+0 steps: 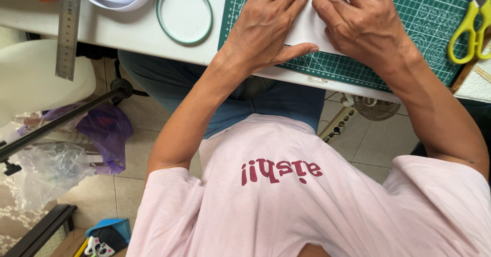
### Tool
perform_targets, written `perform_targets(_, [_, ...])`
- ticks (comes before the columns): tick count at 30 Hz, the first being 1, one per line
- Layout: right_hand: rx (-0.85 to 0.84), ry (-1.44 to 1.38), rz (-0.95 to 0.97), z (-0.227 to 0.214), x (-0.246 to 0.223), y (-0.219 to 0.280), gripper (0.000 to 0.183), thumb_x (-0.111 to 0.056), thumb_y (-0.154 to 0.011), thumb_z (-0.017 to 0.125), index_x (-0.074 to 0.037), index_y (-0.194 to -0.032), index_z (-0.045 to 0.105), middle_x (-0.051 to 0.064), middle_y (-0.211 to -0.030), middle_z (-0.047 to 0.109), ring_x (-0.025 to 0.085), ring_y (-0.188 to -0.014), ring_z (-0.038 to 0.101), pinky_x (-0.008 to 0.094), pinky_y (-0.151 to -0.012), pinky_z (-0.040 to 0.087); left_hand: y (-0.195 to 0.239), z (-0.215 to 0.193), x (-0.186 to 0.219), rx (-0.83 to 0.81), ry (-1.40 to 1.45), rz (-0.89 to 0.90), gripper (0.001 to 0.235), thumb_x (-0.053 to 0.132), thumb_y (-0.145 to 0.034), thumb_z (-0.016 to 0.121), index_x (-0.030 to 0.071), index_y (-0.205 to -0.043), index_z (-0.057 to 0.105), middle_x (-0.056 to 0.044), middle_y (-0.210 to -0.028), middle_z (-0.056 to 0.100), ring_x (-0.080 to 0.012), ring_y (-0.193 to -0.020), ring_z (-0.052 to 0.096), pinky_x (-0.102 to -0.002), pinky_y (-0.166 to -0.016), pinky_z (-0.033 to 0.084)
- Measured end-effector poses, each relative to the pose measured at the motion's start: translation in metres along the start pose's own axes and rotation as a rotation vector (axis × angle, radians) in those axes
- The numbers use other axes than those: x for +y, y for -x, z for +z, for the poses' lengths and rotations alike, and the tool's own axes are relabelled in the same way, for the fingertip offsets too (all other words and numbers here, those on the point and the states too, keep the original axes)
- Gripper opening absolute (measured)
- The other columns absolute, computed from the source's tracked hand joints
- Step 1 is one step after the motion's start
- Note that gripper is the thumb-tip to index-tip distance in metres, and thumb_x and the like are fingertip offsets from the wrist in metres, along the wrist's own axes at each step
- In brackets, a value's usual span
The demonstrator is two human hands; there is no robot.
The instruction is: The person aligns several white paper strips on a green cutting mat, then applies green adhesive tape to the edges of the stack. They use yellow scissors to cut the tape and press it down, repeating the process on the opposite side. Finally, the person folds the taped paper stack in half.
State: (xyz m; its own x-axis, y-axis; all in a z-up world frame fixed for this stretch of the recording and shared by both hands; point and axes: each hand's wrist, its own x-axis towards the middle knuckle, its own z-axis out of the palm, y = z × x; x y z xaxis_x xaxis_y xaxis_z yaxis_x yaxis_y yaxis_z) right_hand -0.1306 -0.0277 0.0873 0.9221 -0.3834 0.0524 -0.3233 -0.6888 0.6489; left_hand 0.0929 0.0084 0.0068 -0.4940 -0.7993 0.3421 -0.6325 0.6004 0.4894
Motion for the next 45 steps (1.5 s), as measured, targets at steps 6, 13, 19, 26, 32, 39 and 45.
perform_targets(6, [-0.035,-0.071,0.047,-0.013,-0.005,0.000,0.031,-0.034,-0.089,0.072,-0.026,-0.118,0.068,-0.010,-0.135,0.068,0.007,-0.134,0.054,0.051,-0.123,0.006,0.000,-0.002,0.003,0.011,-0.035,0.011,0.092,0.068,-0.096,0.076,-0.010,-0.142,0.057,-0.022,-0.146,0.054,-0.0359,-0.137,0.047,-0.047,-0.119,0.037])
perform_targets(13, [-0.016,-0.243,0.087,-0.003,-0.008,0.012,0.033,-0.025,-0.091,0.074,-0.017,-0.122,0.070,-0.004,-0.138,0.069,0.012,-0.135,0.056,0.049,-0.123,0.014,-0.002,-0.005,0.004,-0.004,-0.038,0.009,0.091,0.067,-0.094,0.078,-0.008,-0.142,0.057,-0.020,-0.147,0.053,-0.0349,-0.136,0.049,-0.046,-0.119,0.038])
perform_targets(19, [0.097,-0.421,0.188,0.011,-0.022,0.015,0.026,-0.010,-0.098,0.072,-0.010,-0.124,0.070,-0.001,-0.124,0.071,0.012,-0.127,0.060,0.048,-0.126,0.020,0.000,-0.004,0.004,0.017,-0.086,0.026,0.094,0.071,-0.094,0.075,-0.009,-0.141,0.058,-0.021,-0.147,0.053,-0.0350,-0.133,0.051,-0.045,-0.117,0.040])
perform_targets(26, [0.093,-0.554,0.224,0.007,-0.025,0.019,0.025,-0.006,-0.096,0.071,-0.007,-0.120,0.068,0.000,-0.114,0.073,0.014,-0.115,0.065,0.043,-0.126,0.025,0.008,-0.014,0.000,0.077,-0.019,0.015,0.093,0.072,-0.099,0.072,-0.009,-0.141,0.058,-0.023,-0.150,0.051,-0.0369,-0.136,0.049,-0.045,-0.119,0.039])
perform_targets(32, [0.038,-0.619,0.277,0.002,-0.023,0.011,0.025,-0.004,-0.094,0.069,-0.008,-0.119,0.069,0.002,-0.102,0.069,0.016,-0.106,0.065,0.042,-0.121,0.033,0.032,-0.025,-0.009,0.149,-0.194,-0.105,0.102,0.084,-0.101,0.058,-0.012,-0.133,0.063,-0.022,-0.138,0.059,-0.0359,-0.130,0.053,-0.051,-0.111,0.038])
perform_targets(39, [0.078,-0.717,0.328,0.015,-0.016,-0.020,0.030,0.000,-0.091,0.066,-0.005,-0.121,0.070,0.007,-0.096,0.068,0.025,-0.097,0.064,0.044,-0.097,0.044,0.034,-0.024,-0.017,0.172,-0.153,-0.103,0.102,0.084,-0.101,0.053,-0.013,-0.131,0.064,-0.021,-0.134,0.063,-0.0341,-0.126,0.056,-0.051,-0.111,0.038])
perform_targets(45, [0.067,-0.716,0.290,0.039,-0.019,-0.048,0.016,-0.008,-0.099,0.065,-0.006,-0.115,0.066,0.008,-0.094,0.068,0.024,-0.088,0.064,0.041,-0.085,0.048,0.035,-0.023,-0.018,0.200,-0.147,-0.092,0.103,0.085,-0.100,0.051,-0.013,-0.130,0.065,-0.022,-0.135,0.063,-0.0348,-0.124,0.058,-0.051,-0.110,0.037])
